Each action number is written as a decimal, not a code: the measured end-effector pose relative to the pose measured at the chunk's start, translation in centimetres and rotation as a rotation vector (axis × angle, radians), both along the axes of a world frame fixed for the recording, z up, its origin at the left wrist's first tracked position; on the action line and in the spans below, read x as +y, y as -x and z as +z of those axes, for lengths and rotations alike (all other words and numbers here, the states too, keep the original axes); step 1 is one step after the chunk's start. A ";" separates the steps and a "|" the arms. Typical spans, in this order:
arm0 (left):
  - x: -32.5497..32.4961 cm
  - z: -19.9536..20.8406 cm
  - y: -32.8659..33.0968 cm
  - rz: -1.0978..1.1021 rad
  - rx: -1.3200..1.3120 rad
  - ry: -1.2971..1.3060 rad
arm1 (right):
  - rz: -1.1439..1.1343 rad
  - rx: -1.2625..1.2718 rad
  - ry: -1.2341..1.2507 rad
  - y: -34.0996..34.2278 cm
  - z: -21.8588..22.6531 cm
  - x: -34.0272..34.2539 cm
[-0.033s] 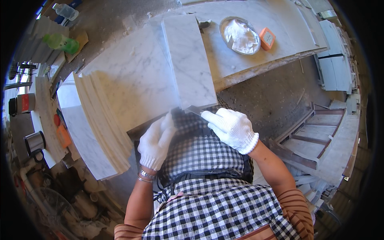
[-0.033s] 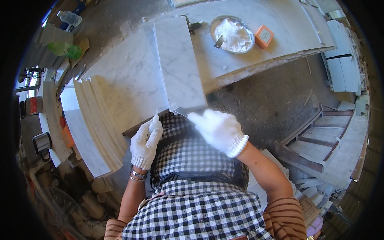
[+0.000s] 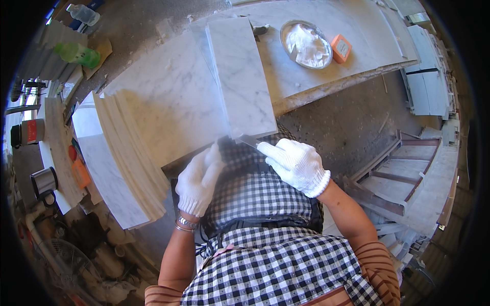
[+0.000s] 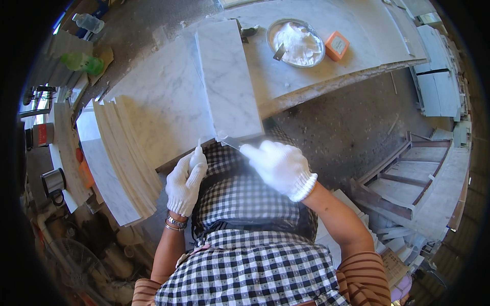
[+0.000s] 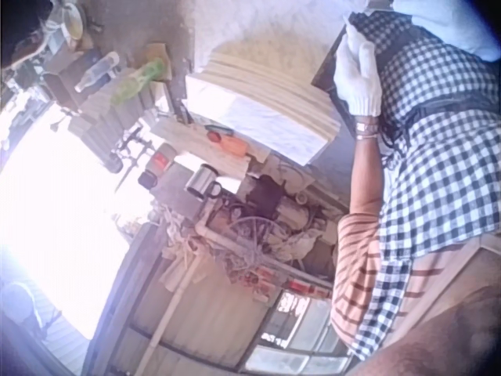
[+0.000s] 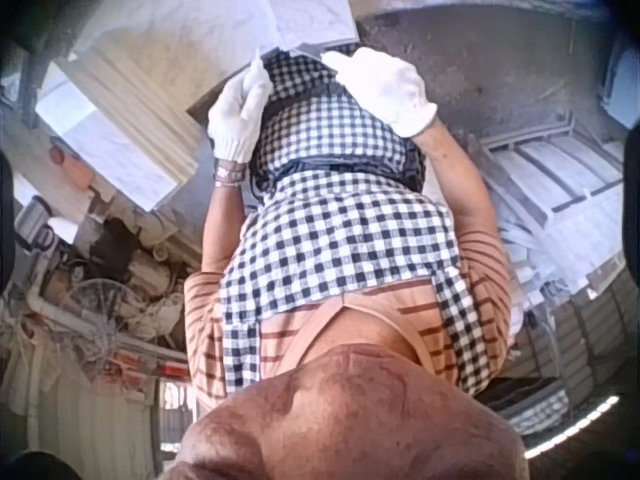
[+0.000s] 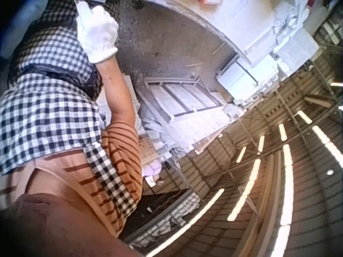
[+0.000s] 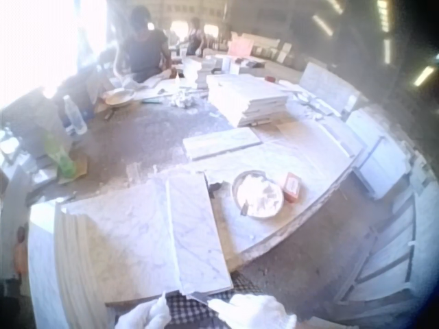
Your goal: The person applies a white paste to the edges of a rectangular tile using a small metal spatula. They repeatedly scoop paste from a metal bowl and spread it along the tile's edges, then place the tile on a workbench.
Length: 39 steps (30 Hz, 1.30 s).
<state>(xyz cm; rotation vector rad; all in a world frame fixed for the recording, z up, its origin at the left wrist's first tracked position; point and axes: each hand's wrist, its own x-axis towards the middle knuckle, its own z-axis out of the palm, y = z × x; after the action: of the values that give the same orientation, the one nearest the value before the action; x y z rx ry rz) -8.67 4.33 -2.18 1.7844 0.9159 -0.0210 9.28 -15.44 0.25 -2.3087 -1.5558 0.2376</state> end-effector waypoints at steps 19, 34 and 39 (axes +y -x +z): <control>0.0 0.3 -0.3 -0.041 0.047 -0.096 | -0.018 0.001 0.092 -0.3 0.1 0.1; -0.1 0.5 -0.6 -0.046 0.010 -0.091 | -0.031 -0.013 -0.074 -0.6 0.5 0.6; -0.1 0.9 -0.6 -0.034 0.028 -0.096 | -0.010 -0.005 0.027 -0.4 0.3 0.8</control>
<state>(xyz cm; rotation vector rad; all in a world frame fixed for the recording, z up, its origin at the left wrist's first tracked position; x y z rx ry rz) -8.05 4.25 -1.28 1.8933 0.9197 -0.0241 9.70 -14.68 0.53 -2.3389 -1.5518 0.2520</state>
